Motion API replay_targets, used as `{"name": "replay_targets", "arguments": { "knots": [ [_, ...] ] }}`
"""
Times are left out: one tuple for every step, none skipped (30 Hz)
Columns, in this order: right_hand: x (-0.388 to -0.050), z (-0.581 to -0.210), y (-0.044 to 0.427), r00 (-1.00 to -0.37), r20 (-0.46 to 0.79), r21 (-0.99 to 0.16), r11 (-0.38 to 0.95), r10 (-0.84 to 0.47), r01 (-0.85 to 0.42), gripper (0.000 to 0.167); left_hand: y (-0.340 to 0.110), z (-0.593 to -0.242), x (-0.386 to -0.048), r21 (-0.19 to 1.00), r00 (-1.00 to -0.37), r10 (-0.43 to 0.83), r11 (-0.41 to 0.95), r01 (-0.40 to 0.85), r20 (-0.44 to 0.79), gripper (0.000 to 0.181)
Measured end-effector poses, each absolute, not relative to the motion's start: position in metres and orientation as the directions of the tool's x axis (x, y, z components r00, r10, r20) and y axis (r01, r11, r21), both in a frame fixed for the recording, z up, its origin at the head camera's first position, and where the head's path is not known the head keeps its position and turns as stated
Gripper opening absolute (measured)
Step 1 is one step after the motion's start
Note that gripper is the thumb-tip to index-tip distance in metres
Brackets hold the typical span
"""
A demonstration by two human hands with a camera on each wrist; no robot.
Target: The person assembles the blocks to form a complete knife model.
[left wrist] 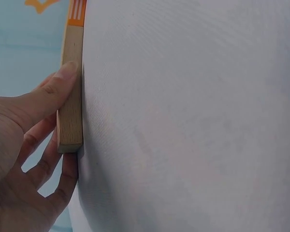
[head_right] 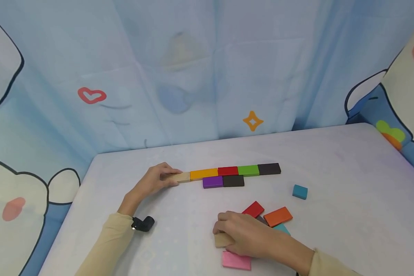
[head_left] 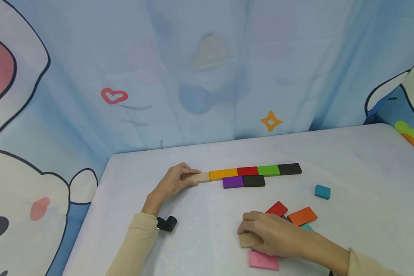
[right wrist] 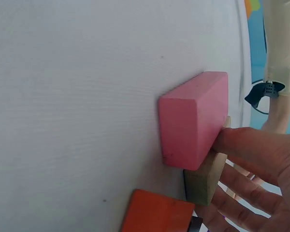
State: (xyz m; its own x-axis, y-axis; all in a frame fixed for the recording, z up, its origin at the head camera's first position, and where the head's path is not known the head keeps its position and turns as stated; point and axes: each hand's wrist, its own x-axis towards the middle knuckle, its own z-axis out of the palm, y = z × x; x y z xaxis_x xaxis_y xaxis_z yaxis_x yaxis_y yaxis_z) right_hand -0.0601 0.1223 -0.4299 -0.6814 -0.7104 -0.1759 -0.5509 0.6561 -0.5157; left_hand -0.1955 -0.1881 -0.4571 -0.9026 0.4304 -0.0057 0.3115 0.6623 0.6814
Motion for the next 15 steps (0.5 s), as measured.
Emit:
{"name": "replay_targets", "arguments": {
  "knots": [
    [-0.061,-0.429,0.122,-0.678,-0.171,-0.517,0.651,-0.715,-0.556,0.034,-0.188,-0.457,-0.195,0.681,-0.904,0.428,0.664,0.309,-0.008,0.037],
    [-0.062,-0.429,0.121,-0.676,-0.169,-0.521,0.647,-0.717,-0.557,0.034,-0.188,-0.456,-0.195,0.681,-0.905,0.425,0.666,0.304,-0.011,0.037],
    [-0.065,-0.428,0.121,-0.674,-0.168,-0.525,0.644,-0.719,-0.556,0.034,-0.188,-0.456,-0.195,0.682,-0.907,0.422,0.667,0.300,-0.014,0.037],
    [-0.068,-0.426,0.120,-0.676,-0.166,-0.525,0.645,-0.718,-0.555,0.034,-0.188,-0.456,-0.195,0.683,-0.907,0.420,0.668,0.297,-0.017,0.037],
    [-0.072,-0.424,0.120,-0.680,-0.161,-0.526,0.645,-0.715,-0.554,0.034,-0.187,-0.455,-0.195,0.685,-0.909,0.417,0.669,0.289,-0.023,0.037],
    [-0.077,-0.421,0.120,-0.685,-0.156,-0.525,0.647,-0.712,-0.553,0.035,-0.187,-0.455,-0.194,0.685,-0.910,0.415,0.670,0.286,-0.025,0.037],
    [-0.082,-0.418,0.121,-0.694,-0.142,-0.524,0.649,-0.705,-0.551,0.035,-0.187,-0.456,-0.194,0.685,-0.910,0.413,0.671,0.284,-0.027,0.037],
    [-0.088,-0.415,0.122,-0.707,-0.126,-0.520,0.653,-0.696,-0.550,0.035,-0.187,-0.456,-0.194,0.686,-0.911,0.411,0.671,0.282,-0.028,0.036],
    [-0.093,-0.413,0.124,-0.722,-0.103,-0.511,0.659,-0.685,-0.552,0.035,-0.187,-0.455,-0.194,0.685,-0.912,0.410,0.672,0.282,-0.026,0.036],
    [-0.100,-0.411,0.126,-0.735,-0.075,-0.502,0.662,-0.674,-0.556,0.035,-0.187,-0.456,-0.194,0.683,-0.913,0.408,0.674,0.282,-0.026,0.036],
    [-0.107,-0.409,0.129,-0.747,-0.042,-0.495,0.664,-0.663,-0.561,0.035,-0.187,-0.455,-0.194,0.682,-0.914,0.405,0.675,0.281,-0.024,0.036],
    [-0.113,-0.408,0.132,-0.760,-0.011,-0.487,0.667,-0.649,-0.563,0.034,-0.188,-0.456,-0.194,0.681,-0.914,0.404,0.676,0.283,-0.021,0.036],
    [-0.119,-0.408,0.135,-0.773,0.019,-0.480,0.673,-0.634,-0.563,0.033,-0.188,-0.456,-0.194,0.682,-0.915,0.402,0.675,0.281,-0.021,0.035],
    [-0.125,-0.409,0.138,-0.784,0.046,-0.470,0.679,-0.619,-0.564,0.033,-0.187,-0.456,-0.194,0.682,-0.916,0.400,0.676,0.279,-0.021,0.035],
    [-0.130,-0.410,0.140,-0.792,0.067,-0.464,0.684,-0.606,-0.563,0.033,-0.187,-0.456,-0.194,0.683,-0.917,0.398,0.676,0.276,-0.024,0.035]
  ]
}}
